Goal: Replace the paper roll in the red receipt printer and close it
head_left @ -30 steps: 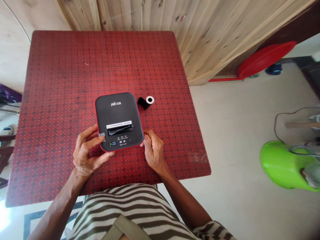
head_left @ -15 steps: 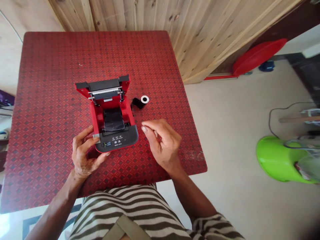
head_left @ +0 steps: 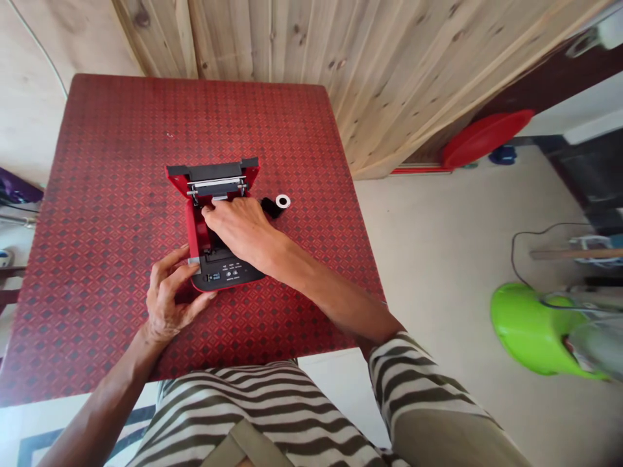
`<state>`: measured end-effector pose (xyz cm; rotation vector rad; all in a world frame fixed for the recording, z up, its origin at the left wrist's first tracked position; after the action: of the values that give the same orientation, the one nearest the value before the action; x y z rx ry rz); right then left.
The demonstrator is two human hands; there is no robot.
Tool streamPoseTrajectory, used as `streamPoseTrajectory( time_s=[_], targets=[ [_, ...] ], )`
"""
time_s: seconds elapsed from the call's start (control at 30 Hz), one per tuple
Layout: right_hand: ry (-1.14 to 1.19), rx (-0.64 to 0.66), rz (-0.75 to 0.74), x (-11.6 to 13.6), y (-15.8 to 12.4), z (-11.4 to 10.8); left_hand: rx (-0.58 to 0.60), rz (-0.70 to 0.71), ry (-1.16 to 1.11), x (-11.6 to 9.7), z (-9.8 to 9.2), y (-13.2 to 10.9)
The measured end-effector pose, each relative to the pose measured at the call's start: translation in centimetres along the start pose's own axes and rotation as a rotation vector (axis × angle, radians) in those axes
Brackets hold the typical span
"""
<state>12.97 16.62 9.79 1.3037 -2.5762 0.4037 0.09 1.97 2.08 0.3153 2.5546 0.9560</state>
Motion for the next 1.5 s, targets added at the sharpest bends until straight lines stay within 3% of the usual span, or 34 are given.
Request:
streamPoseTrajectory(
  time_s=[0.27,0.53,0.67,0.77,0.93,1.07,1.17,1.33,1.43,1.5],
  targets=[
    [0.024,-0.055,0.012,0.1,-0.2,-0.2,-0.01,0.002,-0.003,0.1,0.1,-0.1],
    [0.056,-0.147,0.028,0.1,-2.4,-0.5,-0.009,-0.013,-0.011,0.0,0.2,-0.2],
    [0.313,-0.408,-0.033,-1.3,-6.2,-1.7,-0.006,-0.022,-0.033,-0.1,0.1,-0.1],
    [0.62,-0.622,0.036,-3.6,-10.2,-1.6,0.008,-0.024,-0.028,-0.2,0.0,0.0],
    [0.963,-0.81,0.341,-6.9,-14.7,3.4,0.011,-0.043,-0.041,-0.1,-0.1,0.2],
    [1.063,-0.763,0.416,-7.4,-14.8,8.3,0.006,-0.038,-0.049,0.0,0.1,0.2],
    [1.048,-0.674,0.376,-7.0,-14.0,10.0,-0.003,-0.032,-0.04,0.1,0.2,0.2],
    [1.053,-0.559,0.343,-7.2,-14.5,9.3,-0.009,-0.023,-0.043,0.1,0.2,0.2],
    [1.167,-0.429,0.367,-8.8,-15.3,8.0,-0.003,-0.02,-0.042,0.1,0.1,0.3],
    [1.22,-0.473,0.386,-10.7,-15.1,7.3,0.001,-0.018,-0.034,0.1,0.1,0.3]
  ],
)
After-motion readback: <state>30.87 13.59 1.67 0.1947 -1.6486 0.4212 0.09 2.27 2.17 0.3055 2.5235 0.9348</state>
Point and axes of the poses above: each hand's wrist, its own y-axis towards the middle knuckle, its own z-axis out of the palm, x = y × z, the point moved 3 cm from there along y, towards the middle knuckle, and after that the axes turned 10 degrees about y, right-handed, at the moved point
